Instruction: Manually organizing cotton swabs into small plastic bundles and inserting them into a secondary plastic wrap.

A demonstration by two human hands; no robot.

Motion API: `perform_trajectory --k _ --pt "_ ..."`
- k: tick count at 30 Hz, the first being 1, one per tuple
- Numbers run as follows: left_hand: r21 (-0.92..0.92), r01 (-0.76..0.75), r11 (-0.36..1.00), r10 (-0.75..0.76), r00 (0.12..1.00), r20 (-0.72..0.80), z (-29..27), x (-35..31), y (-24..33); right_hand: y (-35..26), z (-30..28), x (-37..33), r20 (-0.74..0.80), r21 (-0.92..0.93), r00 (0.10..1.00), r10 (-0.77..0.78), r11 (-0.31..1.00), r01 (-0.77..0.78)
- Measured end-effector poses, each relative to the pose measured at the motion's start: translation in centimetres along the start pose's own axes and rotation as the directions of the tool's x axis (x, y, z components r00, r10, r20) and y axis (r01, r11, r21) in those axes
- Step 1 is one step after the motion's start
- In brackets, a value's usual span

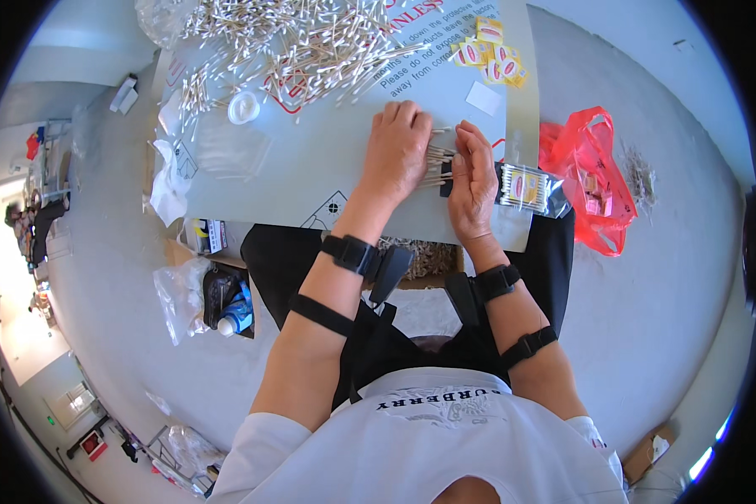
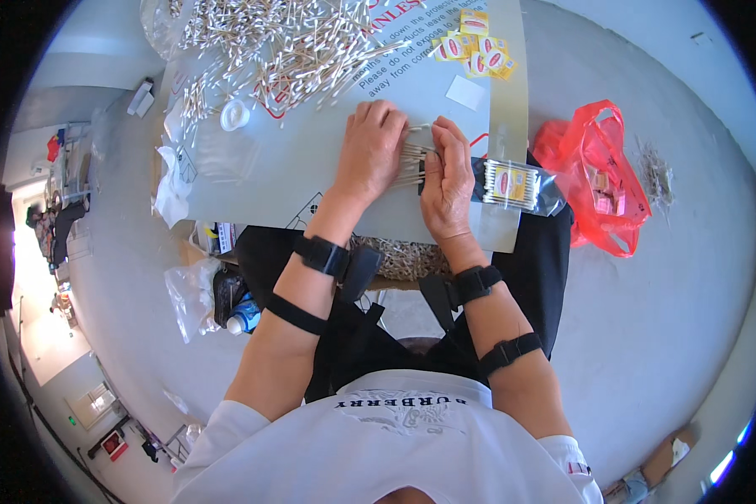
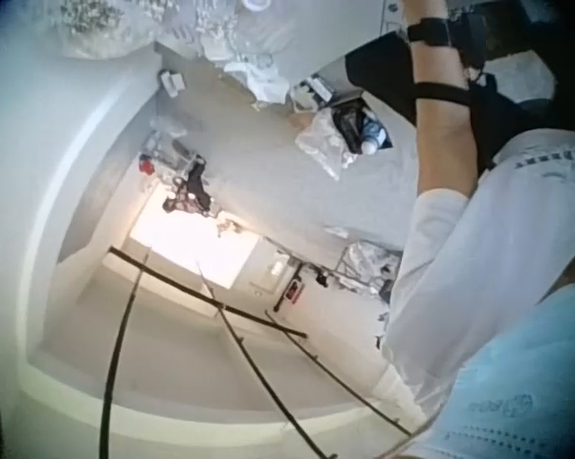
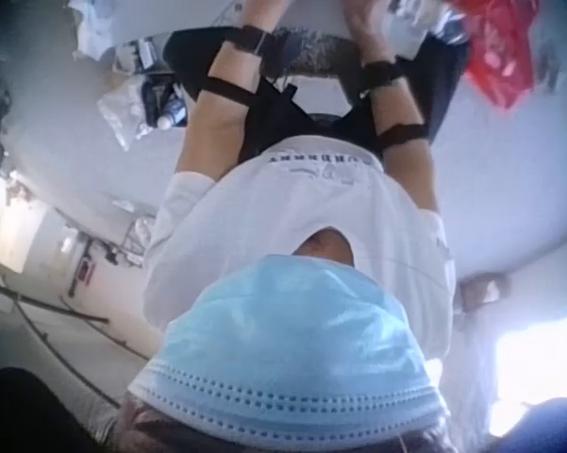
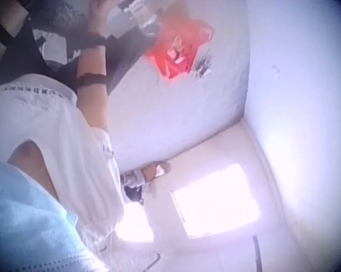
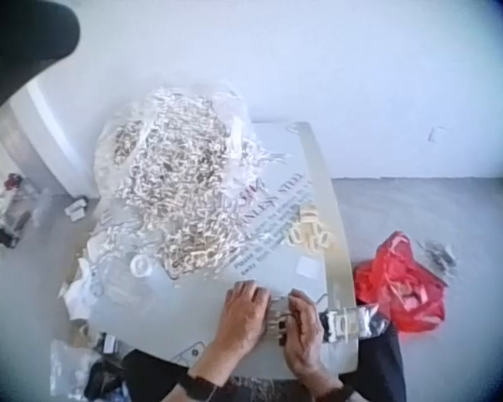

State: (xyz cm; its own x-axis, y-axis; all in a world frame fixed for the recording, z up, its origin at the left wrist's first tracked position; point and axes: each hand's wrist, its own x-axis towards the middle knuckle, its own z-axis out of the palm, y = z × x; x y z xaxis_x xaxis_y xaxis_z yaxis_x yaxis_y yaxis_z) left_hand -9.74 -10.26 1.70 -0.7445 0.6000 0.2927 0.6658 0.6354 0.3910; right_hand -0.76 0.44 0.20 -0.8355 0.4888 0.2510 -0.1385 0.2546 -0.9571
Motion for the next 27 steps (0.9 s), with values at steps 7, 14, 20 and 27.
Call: perform_trajectory --k 7,14,20,27 --pt "0.043 0.057 0.997 -0.062 0.988 0.14 -0.4 -6.0 3.7 0.6 -0.7 0.2 -0.005 0.105 0.998 0.063 0.992 -0.062" --pt "0.124 0.073 0.99 -0.098 0.973 0.21 -0.2 -4.4 3.0 0.2 -0.5 0.4 -0.007 0.326 0.983 0.182 0.93 -0.17" --pt "-0.326 0.065 0.943 -0.135 0.971 -0.196 0.0 -4.3 0.6 0.2 -0.4 1.0 -0.081 0.357 0.975 0.208 0.919 -0.167" --pt "-0.797 0.138 0.589 -0.433 0.886 -0.166 1.9 -2.5 2.3 1.3 1.3 2.0 -0.083 0.289 0.986 0.145 0.95 -0.116"
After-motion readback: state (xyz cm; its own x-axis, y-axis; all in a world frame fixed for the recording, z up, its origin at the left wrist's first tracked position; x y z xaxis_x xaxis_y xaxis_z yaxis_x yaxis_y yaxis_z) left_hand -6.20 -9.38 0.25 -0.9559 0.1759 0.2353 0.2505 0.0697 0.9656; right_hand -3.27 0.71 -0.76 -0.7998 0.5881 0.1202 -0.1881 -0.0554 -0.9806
